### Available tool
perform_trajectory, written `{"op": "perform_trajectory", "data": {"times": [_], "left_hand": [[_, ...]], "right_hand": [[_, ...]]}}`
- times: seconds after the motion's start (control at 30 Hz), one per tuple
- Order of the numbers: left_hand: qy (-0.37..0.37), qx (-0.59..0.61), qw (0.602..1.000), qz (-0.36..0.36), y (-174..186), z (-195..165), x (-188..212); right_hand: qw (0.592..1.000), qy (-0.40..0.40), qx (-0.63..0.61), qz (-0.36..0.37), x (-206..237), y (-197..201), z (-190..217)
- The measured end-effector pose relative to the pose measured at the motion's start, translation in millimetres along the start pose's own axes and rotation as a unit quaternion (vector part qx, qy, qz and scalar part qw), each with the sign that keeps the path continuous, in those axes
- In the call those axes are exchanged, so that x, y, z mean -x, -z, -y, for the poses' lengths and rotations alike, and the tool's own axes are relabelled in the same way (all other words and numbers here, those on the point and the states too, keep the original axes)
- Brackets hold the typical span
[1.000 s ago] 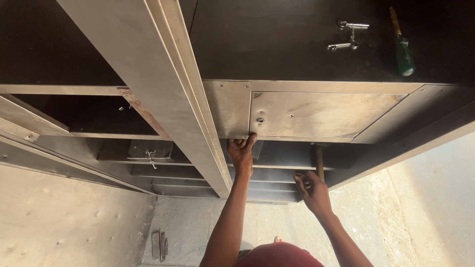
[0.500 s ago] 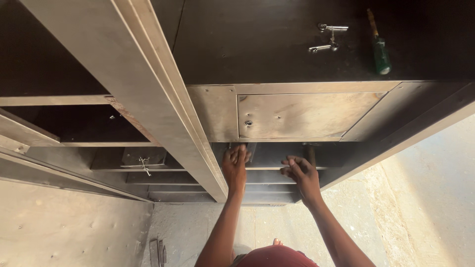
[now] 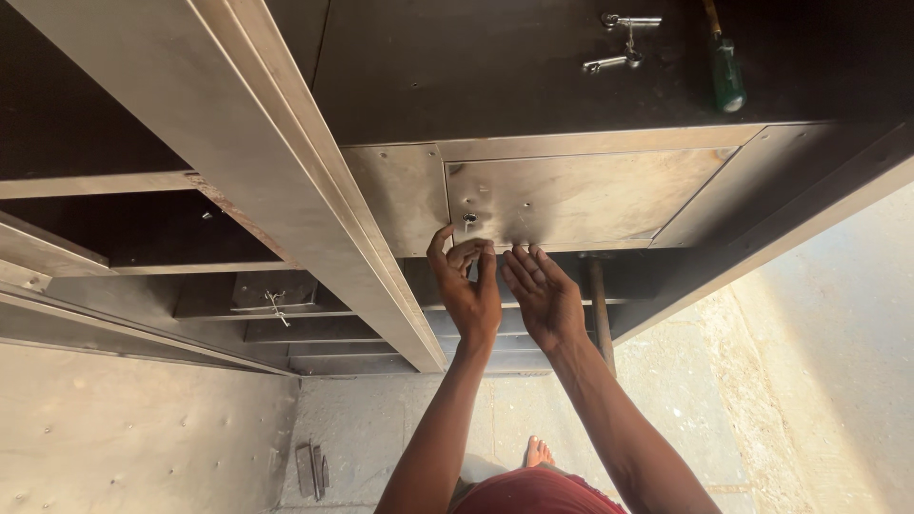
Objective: The person is assembling a metal cabinet by attaching a drawer front. They use a hammer to tap the metal piece into place and a screwdriver to secure it with screws. The person repeatedly opens and closes the drawer to check the fit and alignment.
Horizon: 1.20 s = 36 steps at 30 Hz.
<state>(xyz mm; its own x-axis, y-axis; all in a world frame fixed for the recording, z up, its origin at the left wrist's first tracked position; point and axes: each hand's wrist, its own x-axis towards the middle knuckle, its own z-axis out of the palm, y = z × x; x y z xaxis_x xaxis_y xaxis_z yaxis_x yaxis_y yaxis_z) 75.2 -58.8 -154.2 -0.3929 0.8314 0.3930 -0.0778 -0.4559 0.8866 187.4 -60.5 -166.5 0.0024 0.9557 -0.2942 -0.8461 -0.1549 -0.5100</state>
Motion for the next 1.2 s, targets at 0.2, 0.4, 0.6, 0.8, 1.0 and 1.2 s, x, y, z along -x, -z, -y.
{"op": "perform_trajectory", "data": {"times": [0.2,0.4,0.6,0.8,1.0,1.2], "left_hand": [[0.138,-0.031,0.990,0.014,65,76,40],[0.065,-0.303,0.940,0.146,67,149,35],[-0.032,-0.486,0.845,0.219,23,165,-18],[-0.073,-0.539,0.793,0.273,9,189,-31],[0.233,-0.478,0.707,0.466,35,188,-33],[0.526,-0.192,0.729,0.394,128,134,40]], "right_hand": [[0.997,0.009,-0.071,-0.037,1,-7,-10],[0.991,0.040,-0.128,0.022,1,0,-21],[0.997,0.073,0.031,-0.012,22,-1,-9],[0.998,0.048,0.039,-0.028,20,-22,-58],[0.933,0.227,0.033,-0.277,6,27,12],[0.966,0.189,-0.031,-0.176,-33,61,66]]}}
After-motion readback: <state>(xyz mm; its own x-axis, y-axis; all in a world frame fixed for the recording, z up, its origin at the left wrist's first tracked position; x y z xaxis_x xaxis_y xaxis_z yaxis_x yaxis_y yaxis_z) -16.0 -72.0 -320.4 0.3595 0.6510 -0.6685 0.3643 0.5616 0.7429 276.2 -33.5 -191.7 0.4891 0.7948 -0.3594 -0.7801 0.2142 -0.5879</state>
